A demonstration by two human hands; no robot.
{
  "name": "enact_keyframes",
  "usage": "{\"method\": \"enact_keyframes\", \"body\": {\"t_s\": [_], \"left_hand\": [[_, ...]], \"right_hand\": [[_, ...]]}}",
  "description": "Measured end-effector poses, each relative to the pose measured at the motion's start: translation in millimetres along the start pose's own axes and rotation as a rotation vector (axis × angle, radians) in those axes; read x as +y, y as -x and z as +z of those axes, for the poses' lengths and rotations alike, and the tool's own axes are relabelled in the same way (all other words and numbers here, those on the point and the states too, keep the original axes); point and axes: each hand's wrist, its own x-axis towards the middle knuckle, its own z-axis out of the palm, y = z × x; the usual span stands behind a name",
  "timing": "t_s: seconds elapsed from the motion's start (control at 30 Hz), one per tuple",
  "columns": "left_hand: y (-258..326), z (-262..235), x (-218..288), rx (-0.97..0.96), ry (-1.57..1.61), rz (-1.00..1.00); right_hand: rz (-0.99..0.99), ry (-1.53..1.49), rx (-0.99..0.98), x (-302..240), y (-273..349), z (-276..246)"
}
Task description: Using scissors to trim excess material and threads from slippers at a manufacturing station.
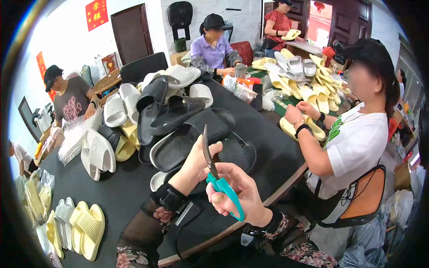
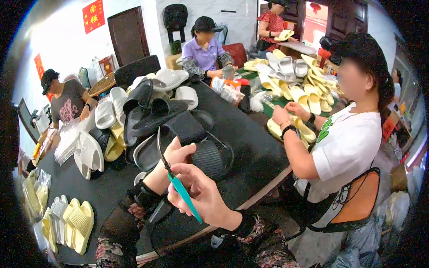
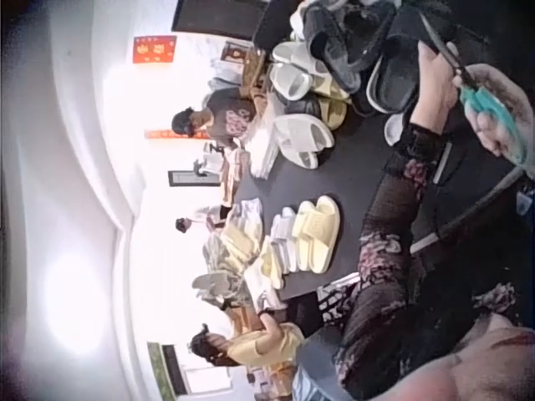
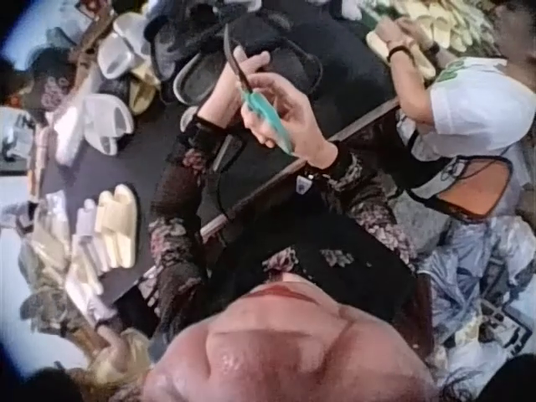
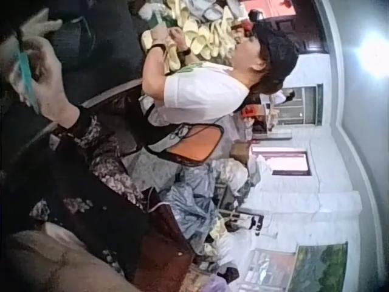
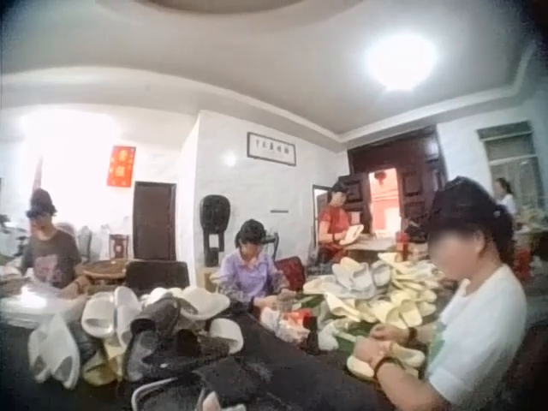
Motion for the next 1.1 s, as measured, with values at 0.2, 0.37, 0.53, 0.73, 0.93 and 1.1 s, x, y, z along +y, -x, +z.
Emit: {"method": "enact_keyframes", "body": {"t_s": [0.2,0.37,0.53,0.73,0.93,1.1], "left_hand": [[-18.4,20.6,4.4,-0.047,0.229,-0.141],[23.5,8.7,40.8,-0.028,-0.291,-0.149],[35.8,-35.3,75.9,0.166,-0.609,0.198],[5.4,-108.1,69.1,0.613,-1.483,0.870],[-7.9,-142.4,48.7,0.396,-0.156,-0.157],[-6.9,-137.2,59.1,0.470,0.332,0.067]], "right_hand": [[-0.046,0.006,0.065,-1.9,5.5,-4.2],[0.008,0.062,0.133,0.9,3.8,-0.9],[0.038,0.039,0.121,12.4,-2.7,4.8],[0.118,0.021,0.067,23.1,-6.5,8.5],[0.183,0.043,-0.084,36.7,-6.7,22.2],[0.206,0.122,-0.103,33.9,-5.3,24.5]]}}
